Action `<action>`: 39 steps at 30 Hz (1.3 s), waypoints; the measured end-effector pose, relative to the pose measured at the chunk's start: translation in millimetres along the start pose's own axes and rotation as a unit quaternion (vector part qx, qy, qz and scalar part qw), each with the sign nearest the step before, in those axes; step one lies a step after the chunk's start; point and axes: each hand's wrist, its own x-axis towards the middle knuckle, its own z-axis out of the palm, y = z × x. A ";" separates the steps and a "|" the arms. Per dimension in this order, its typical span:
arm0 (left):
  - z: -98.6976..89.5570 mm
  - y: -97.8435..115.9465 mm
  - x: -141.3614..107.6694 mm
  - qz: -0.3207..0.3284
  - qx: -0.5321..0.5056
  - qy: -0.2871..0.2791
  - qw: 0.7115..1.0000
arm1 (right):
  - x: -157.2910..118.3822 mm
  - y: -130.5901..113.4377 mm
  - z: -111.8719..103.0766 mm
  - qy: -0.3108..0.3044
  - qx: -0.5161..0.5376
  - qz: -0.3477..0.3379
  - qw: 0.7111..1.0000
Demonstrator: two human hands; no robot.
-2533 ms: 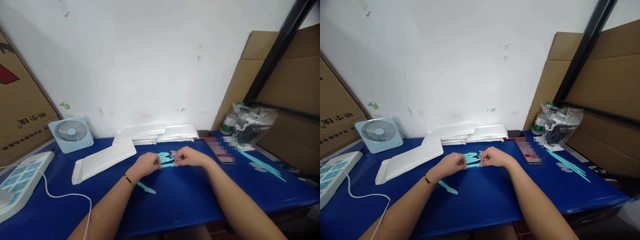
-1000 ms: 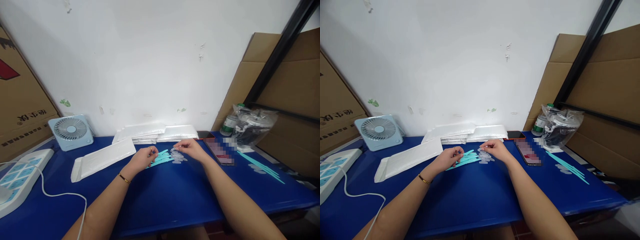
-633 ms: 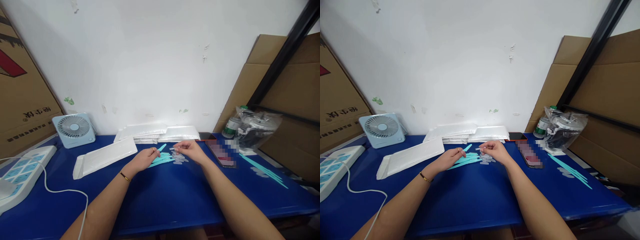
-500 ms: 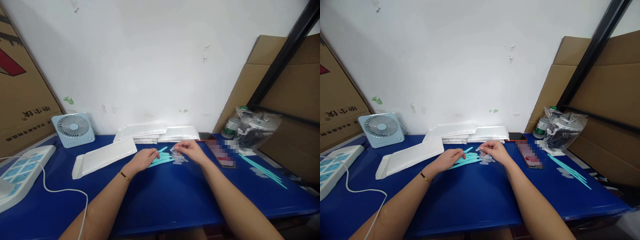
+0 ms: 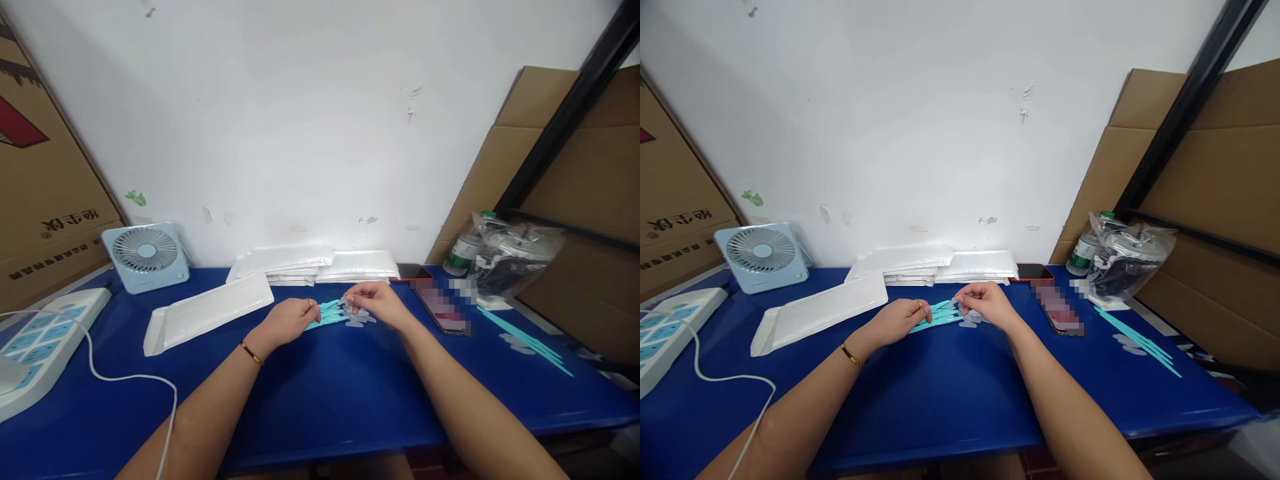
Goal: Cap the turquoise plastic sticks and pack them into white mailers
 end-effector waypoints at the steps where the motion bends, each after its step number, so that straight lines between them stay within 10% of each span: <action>1: -0.2 0.5 -0.2 -0.001 0.002 -0.001 1.000 | -0.1 -0.8 0.7 -0.003 0.000 0.001 1.000; 13: 13.9 16.5 -8.1 0.061 -0.012 -0.056 0.996 | -6.9 -7.1 -1.5 -0.091 -0.134 0.035 0.986; 19: 18.2 25.3 -11.3 0.026 0.126 -0.010 0.992 | -8.2 -5.9 -12.7 -0.093 -0.418 0.020 0.903; 25: 15.7 4.5 1.8 -0.041 0.203 0.032 0.978 | -7.9 -1.0 -5.6 -0.121 -0.473 0.029 0.872; 39: 23.2 -2.9 4.0 -0.033 0.186 0.041 0.981 | -17.3 -14.6 -26.3 -0.116 -0.270 0.033 0.955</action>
